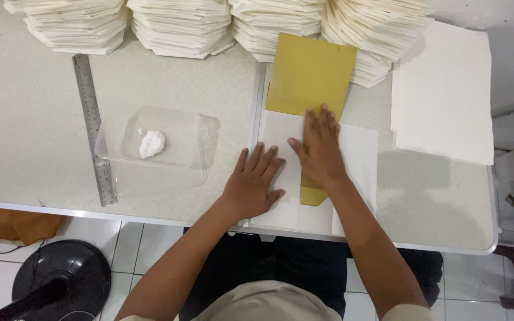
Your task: The person folds a white sheet of paper using a yellow cardboard template as a guide. They align the paper, fold the sides inward, then fold the bottom and top edges to create creases. The process is repeated with a second sheet, and the folded items are placed on a stack.
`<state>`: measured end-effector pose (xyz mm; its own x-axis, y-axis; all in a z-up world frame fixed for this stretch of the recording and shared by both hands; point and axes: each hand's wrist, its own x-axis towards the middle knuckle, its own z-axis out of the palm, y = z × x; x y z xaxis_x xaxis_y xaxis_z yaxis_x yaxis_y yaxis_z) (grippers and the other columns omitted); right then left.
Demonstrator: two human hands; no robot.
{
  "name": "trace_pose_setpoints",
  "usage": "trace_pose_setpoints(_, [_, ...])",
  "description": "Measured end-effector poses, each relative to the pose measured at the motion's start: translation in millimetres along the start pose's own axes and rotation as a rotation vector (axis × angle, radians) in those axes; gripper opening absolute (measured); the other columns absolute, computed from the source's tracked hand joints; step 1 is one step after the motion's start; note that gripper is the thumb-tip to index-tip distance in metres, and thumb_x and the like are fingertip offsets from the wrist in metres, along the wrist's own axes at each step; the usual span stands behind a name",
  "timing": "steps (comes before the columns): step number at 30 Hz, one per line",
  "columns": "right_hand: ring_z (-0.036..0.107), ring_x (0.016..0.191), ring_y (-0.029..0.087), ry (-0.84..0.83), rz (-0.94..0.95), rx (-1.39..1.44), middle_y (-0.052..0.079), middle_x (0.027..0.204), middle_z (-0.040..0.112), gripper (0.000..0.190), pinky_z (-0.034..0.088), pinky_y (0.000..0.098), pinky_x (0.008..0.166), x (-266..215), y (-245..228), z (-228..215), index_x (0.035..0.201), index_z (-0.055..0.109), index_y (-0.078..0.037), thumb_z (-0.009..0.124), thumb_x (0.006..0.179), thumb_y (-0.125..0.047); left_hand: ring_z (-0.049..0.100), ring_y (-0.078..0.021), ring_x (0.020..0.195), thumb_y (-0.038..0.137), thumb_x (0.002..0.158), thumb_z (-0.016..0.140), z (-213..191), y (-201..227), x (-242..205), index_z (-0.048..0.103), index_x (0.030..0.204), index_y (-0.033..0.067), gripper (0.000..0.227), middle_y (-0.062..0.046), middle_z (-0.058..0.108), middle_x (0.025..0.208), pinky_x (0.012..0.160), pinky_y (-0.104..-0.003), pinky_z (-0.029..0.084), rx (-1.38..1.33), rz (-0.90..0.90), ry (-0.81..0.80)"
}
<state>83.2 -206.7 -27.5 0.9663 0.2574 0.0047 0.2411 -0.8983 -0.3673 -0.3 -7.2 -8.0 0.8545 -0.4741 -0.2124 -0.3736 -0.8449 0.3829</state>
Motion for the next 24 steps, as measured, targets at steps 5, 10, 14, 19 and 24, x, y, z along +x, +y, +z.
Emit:
trace_pose_setpoints(5, [0.011,0.154,0.045,-0.022,-0.05,0.153,0.023,0.167,0.015,0.066,0.012,0.0576,0.124,-50,3,-14,0.161,0.028,-0.016,0.038,0.105,-0.05,0.012,-0.0386,0.155,0.049,0.1,0.043,2,-2,-1,0.029,0.156,0.0171,0.066,-0.015,0.022,0.166,0.123,-0.06,0.003,0.009,0.007,-0.004])
trace_pose_setpoints(10, [0.014,0.153,0.043,-0.12,-0.1,0.098,0.021,0.166,0.021,0.069,0.013,0.0542,0.124,-114,-9,-4,0.16,0.033,-0.018,0.043,0.102,-0.053,0.01,-0.0387,0.155,0.049,0.1,0.04,-1,1,-1,0.026,0.159,0.0187,0.067,-0.015,0.02,0.167,0.123,-0.059,0.002,0.011,-0.003,-0.033])
trace_pose_setpoints(14, [0.018,0.15,0.047,-0.093,-0.155,-0.008,0.027,0.164,0.021,0.073,0.017,0.0572,0.122,-149,-25,6,0.158,0.033,-0.012,0.053,0.1,-0.05,0.012,-0.0393,0.155,0.047,0.102,0.037,-4,4,-3,0.024,0.161,0.0221,0.065,-0.015,0.021,0.166,0.123,-0.06,0.003,0.035,0.008,-0.019])
trace_pose_setpoints(19, [0.015,0.156,0.045,0.061,-0.254,-0.014,0.025,0.167,0.018,0.08,0.019,0.0586,0.124,-179,-39,18,0.158,0.027,-0.006,0.058,0.098,-0.048,0.02,-0.0413,0.152,0.055,0.099,0.043,59,-19,11,0.03,0.159,0.0236,0.069,-0.013,0.028,0.164,0.12,-0.06,0.018,0.167,0.122,0.393])
trace_pose_setpoints(24, [0.009,0.156,0.042,-0.022,-0.236,-0.225,0.021,0.169,0.014,0.087,0.012,0.0548,0.125,-205,-42,18,0.16,0.022,-0.005,0.045,0.099,-0.062,0.02,-0.0427,0.152,0.052,0.099,0.046,59,-19,11,0.032,0.159,0.0217,0.069,-0.015,0.029,0.164,0.12,-0.062,0.019,0.145,0.132,0.426])
